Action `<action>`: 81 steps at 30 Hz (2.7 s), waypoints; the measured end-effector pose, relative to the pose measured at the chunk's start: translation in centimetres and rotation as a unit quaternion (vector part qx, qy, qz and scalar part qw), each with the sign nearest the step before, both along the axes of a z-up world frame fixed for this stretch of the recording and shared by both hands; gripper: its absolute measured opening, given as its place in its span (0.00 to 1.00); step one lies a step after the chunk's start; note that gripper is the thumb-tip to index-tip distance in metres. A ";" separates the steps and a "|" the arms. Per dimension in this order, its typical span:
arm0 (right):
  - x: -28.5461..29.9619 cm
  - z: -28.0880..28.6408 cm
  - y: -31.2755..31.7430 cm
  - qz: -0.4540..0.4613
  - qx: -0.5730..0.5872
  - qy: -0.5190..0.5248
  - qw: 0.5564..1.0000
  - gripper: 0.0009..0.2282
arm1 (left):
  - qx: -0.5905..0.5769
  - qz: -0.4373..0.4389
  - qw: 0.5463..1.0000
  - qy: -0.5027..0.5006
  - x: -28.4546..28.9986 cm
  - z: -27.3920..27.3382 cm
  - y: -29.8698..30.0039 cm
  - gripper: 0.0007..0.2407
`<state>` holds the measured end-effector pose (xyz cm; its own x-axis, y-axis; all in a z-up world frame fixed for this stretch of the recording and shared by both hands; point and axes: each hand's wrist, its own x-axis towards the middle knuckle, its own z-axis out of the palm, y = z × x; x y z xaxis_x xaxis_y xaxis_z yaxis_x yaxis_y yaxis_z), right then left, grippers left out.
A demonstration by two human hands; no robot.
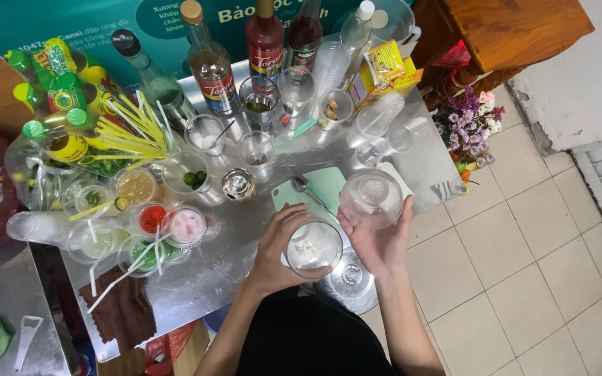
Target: The person washes a plastic cup in a bucket of water, then returns to the counter to prepare a drink. They pour condensed milk from a can into a glass, add syrup from a bottle, and place a lime into the glass.
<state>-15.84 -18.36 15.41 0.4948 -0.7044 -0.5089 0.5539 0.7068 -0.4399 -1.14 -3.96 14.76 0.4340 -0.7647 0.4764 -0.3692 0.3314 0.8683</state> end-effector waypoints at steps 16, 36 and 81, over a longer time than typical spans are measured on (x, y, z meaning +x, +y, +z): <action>-3.4 -2.9 2.8 0.119 -0.071 -0.085 0.987 0.34 | 0.149 -0.053 0.987 -0.006 -2.3 -0.7 6.9 0.36; -23.8 -11.4 9.2 0.288 0.049 -0.018 0.956 0.39 | 0.235 0.139 0.958 0.089 -25.2 -4.5 17.0 0.36; -5.2 -57.4 30.1 0.431 0.000 0.213 0.877 0.34 | 0.344 0.432 0.806 0.214 -17.1 -58.4 37.4 0.39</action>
